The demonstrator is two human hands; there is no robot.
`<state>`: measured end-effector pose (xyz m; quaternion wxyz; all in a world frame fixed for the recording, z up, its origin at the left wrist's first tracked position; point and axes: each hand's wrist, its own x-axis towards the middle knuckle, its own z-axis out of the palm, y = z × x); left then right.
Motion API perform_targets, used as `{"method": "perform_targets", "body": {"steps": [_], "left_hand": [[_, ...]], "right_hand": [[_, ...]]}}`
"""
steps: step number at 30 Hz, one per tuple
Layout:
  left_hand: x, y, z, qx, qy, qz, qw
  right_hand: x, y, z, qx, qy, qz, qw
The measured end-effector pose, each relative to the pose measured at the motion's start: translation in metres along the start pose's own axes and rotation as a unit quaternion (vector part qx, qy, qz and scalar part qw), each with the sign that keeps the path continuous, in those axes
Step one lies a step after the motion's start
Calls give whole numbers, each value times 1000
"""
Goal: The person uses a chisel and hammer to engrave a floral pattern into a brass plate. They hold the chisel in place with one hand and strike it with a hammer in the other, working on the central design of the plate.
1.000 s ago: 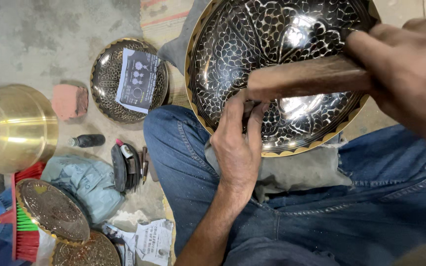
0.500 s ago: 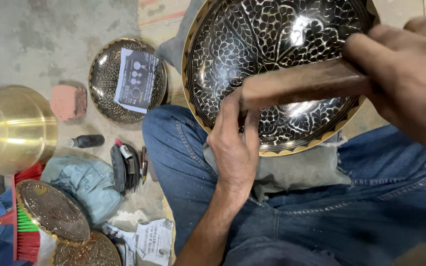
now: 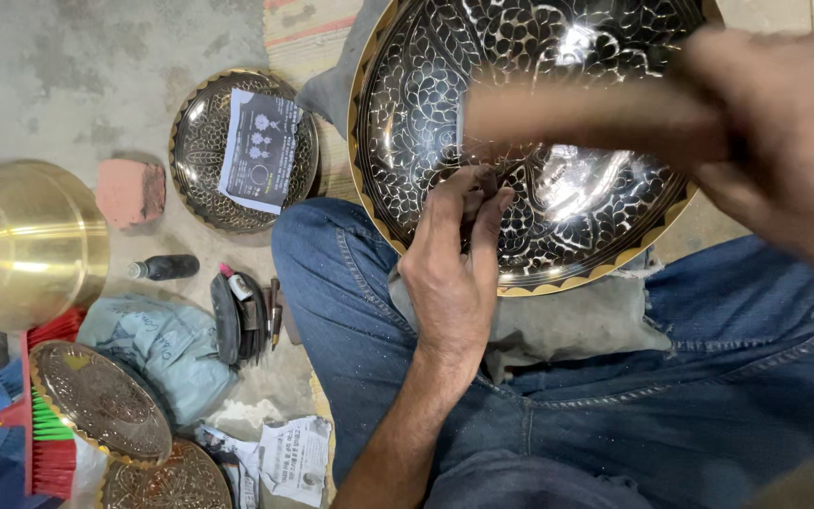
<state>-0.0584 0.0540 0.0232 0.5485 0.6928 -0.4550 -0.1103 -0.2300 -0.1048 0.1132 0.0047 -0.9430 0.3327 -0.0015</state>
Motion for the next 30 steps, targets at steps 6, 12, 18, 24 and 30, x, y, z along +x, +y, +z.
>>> {"method": "perform_targets", "body": {"steps": [6, 12, 18, 24, 30], "left_hand": [[1, 5, -4, 22, 3, -4, 1000], [3, 11, -7, 34, 13, 7, 999], [3, 4, -4, 35, 11, 8, 999], [-1, -4, -1, 43, -3, 7, 999], [-1, -4, -1, 25, 6, 0, 1000]], "right_hand": [[-1, -6, -7, -20, -8, 18, 1000], [-2, -10, -17, -7, -15, 0, 1000], [0, -8, -10, -69, -15, -19, 997], [0, -10, -9, -131, -6, -31, 991], [0, -7, -10, -53, -20, 18, 998]]}}
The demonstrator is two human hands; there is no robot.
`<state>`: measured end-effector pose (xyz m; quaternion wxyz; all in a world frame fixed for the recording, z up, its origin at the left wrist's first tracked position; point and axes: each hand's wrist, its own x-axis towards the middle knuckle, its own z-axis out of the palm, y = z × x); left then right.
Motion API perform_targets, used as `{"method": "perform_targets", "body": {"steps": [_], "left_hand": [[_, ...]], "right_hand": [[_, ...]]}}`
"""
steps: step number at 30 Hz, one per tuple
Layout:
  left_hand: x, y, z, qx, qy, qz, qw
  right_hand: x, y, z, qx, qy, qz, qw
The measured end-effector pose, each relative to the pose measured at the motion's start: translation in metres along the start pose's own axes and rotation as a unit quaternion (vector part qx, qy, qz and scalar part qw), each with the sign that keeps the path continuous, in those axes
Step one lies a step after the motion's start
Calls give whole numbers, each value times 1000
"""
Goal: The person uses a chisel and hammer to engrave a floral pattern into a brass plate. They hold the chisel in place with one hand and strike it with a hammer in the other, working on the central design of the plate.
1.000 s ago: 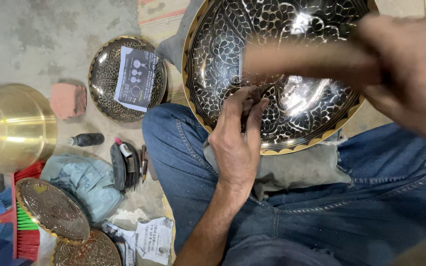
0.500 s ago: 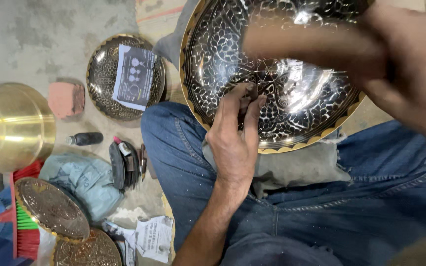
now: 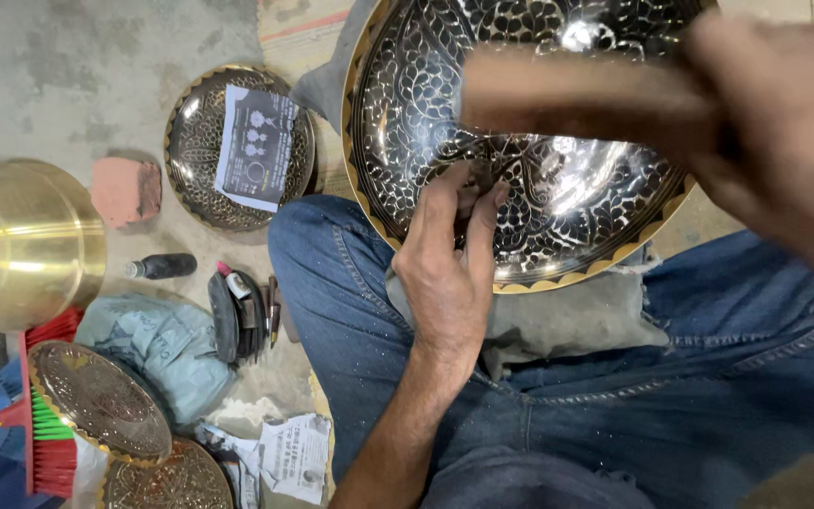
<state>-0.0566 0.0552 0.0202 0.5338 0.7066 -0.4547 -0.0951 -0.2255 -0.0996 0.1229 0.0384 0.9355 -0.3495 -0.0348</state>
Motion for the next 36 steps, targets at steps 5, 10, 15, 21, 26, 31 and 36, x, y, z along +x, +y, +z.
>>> {"method": "perform_targets", "body": {"steps": [5, 10, 15, 21, 26, 31, 36], "left_hand": [[2, 7, -5, 1, 8, 14, 1000], [4, 12, -6, -11, 11, -4, 1000], [4, 11, -4, -18, 17, -4, 1000], [2, 7, -4, -18, 12, 0, 1000], [4, 6, -2, -11, 2, -3, 1000], [3, 8, -4, 11, 6, -4, 1000], [4, 8, -5, 19, 5, 11, 1000]], "right_hand": [[0, 3, 4, 197, 42, -28, 979], [-1, 4, 1, -17, 12, -45, 999], [-3, -1, -5, 272, 30, 8, 962], [3, -10, -13, 97, -47, 47, 993], [2, -8, -7, 67, -2, -8, 998], [-1, -1, 4, -52, 0, -35, 998], [3, -4, -1, -41, -59, -12, 997]]}}
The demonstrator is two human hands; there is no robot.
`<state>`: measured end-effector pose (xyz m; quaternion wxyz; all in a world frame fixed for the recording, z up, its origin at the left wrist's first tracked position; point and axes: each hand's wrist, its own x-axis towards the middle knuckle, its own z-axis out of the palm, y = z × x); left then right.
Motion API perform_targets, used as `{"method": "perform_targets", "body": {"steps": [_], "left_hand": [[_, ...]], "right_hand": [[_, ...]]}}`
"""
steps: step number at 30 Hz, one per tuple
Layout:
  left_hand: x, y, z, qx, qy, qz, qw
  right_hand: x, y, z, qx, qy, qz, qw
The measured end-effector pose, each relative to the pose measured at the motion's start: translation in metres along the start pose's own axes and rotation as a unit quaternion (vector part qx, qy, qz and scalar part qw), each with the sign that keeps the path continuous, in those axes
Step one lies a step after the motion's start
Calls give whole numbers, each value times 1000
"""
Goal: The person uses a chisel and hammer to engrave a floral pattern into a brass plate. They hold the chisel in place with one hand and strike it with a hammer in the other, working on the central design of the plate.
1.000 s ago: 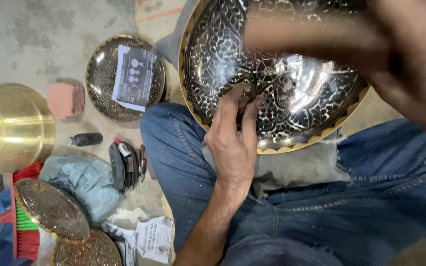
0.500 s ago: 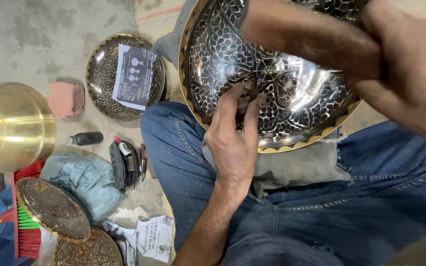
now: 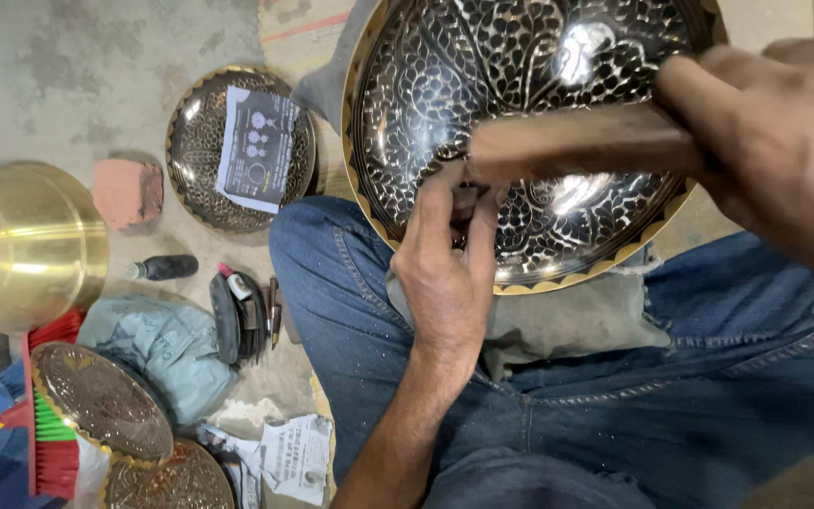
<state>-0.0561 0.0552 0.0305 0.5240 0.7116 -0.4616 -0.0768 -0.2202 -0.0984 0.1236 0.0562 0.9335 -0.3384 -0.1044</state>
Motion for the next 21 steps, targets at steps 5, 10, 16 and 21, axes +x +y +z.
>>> {"method": "perform_targets", "body": {"steps": [5, 10, 16, 21], "left_hand": [[-2, -3, 2, -16, -5, -22, 1000], [-3, -9, 3, -46, 7, 5, 999], [4, -18, 8, -44, -59, -14, 997], [4, -19, 7, -24, -34, 33, 999]], "right_hand": [[-3, 3, -1, -20, 65, -37, 997], [-13, 5, 13, 14, 101, -29, 994], [-21, -1, 7, 150, 110, 4, 982], [-20, -4, 6, 77, 104, -17, 991]]}}
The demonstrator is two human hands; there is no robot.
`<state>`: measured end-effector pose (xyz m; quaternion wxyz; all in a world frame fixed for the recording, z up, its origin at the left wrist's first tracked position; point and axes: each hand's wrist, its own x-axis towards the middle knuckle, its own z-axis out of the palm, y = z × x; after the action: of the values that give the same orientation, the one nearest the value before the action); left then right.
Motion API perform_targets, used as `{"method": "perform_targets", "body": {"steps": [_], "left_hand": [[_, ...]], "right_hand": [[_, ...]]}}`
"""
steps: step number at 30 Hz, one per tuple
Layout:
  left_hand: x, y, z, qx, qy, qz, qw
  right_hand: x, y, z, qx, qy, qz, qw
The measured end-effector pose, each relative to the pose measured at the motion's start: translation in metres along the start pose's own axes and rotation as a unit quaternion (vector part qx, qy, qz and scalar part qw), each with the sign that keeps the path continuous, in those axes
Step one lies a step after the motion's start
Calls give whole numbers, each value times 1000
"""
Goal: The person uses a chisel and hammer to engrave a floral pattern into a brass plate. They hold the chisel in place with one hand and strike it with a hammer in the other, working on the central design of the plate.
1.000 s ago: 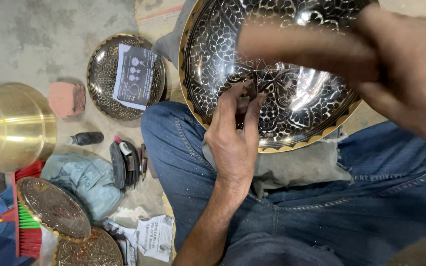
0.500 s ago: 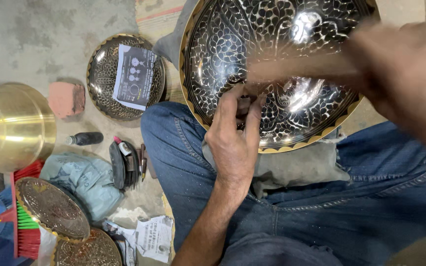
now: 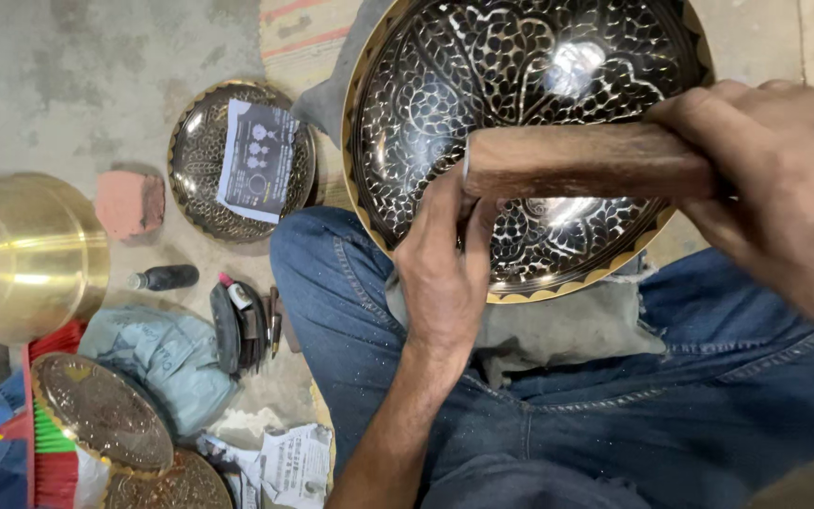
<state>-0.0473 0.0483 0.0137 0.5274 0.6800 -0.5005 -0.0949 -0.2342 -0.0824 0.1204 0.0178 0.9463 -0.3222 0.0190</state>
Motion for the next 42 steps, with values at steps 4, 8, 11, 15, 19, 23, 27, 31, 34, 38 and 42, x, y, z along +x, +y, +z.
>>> {"method": "perform_targets", "body": {"steps": [4, 8, 11, 15, 19, 23, 27, 31, 34, 38, 42], "left_hand": [[1, 2, -1, 30, -6, -8, 999], [3, 5, -2, 10, -10, -1, 1000], [3, 7, -3, -16, -7, -4, 1000], [4, 8, -4, 8, -12, -15, 1000], [4, 7, -3, -9, -19, -22, 1000], [3, 5, -2, -7, -14, -10, 1000], [4, 6, -2, -24, -16, -10, 1000], [6, 10, -4, -3, -10, -13, 1000], [6, 15, -8, -18, -4, -11, 1000], [10, 15, -7, -12, -4, -18, 1000], [8, 13, -5, -31, -9, -22, 999]], "right_hand": [[-1, 5, 5, 1, 0, 2, 1000], [0, 10, 7, -16, -12, 36, 999], [3, 12, 9, 311, 65, 103, 943], [0, 17, 7, 68, -31, 49, 996], [-4, 18, 13, 158, 9, 59, 986], [-6, 14, 14, 53, -4, 40, 998], [-3, 6, 8, 302, 43, 83, 949], [0, 8, 2, 48, -51, 59, 996], [-3, 10, 10, 222, -17, 102, 970], [-7, 16, 17, 148, -7, 73, 986], [2, 12, 13, 141, -9, 68, 988]]}}
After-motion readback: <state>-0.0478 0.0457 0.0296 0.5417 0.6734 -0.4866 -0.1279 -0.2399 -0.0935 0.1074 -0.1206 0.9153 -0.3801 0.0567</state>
